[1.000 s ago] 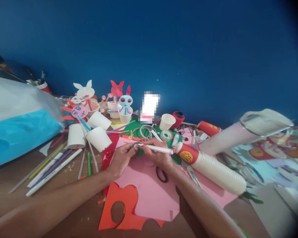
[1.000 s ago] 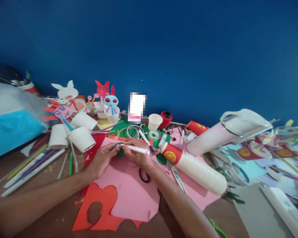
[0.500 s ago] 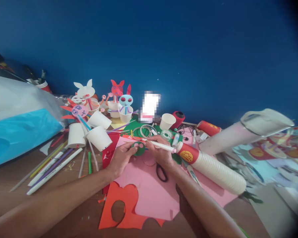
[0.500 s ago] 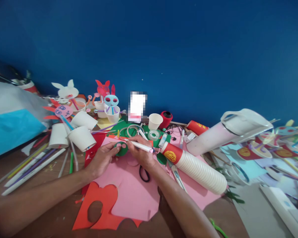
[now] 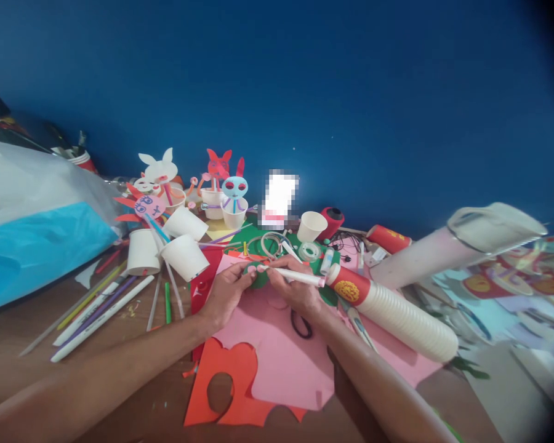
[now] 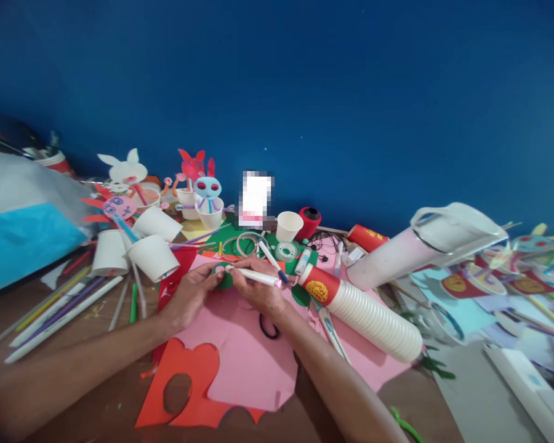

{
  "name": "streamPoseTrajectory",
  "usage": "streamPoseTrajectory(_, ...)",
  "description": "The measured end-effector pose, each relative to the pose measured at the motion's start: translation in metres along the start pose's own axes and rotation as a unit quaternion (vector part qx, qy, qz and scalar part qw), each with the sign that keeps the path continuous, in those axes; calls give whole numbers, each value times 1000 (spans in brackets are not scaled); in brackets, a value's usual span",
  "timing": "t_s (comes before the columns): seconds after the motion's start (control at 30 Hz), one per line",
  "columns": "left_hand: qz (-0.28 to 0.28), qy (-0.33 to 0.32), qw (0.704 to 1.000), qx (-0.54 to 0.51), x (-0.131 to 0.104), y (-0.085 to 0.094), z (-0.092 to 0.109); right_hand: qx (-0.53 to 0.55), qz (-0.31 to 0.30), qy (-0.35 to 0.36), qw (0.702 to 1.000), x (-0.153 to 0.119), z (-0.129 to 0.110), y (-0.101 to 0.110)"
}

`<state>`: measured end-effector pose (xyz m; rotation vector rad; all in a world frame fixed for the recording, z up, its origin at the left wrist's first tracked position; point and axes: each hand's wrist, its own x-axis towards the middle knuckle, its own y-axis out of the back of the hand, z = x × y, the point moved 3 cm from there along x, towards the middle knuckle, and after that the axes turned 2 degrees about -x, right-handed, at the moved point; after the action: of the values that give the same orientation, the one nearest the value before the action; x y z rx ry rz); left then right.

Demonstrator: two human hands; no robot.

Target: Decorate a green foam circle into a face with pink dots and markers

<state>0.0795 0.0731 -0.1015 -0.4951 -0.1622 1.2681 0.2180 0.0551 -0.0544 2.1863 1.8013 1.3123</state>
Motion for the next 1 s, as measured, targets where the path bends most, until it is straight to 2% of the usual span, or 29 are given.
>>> streamPoseTrajectory(0.23,2,3,999,41,-1,1,1,-18,-24,19,999,-3,3,-4)
streamPoseTrajectory(0.43,-1,2,999,34,0,1,-1,-23,-41,20,999,-2,3,-4)
streamPoseTrajectory(1.0,6,12,999,43,-1,0,1,-43,-41,18,998,-2,3,-3)
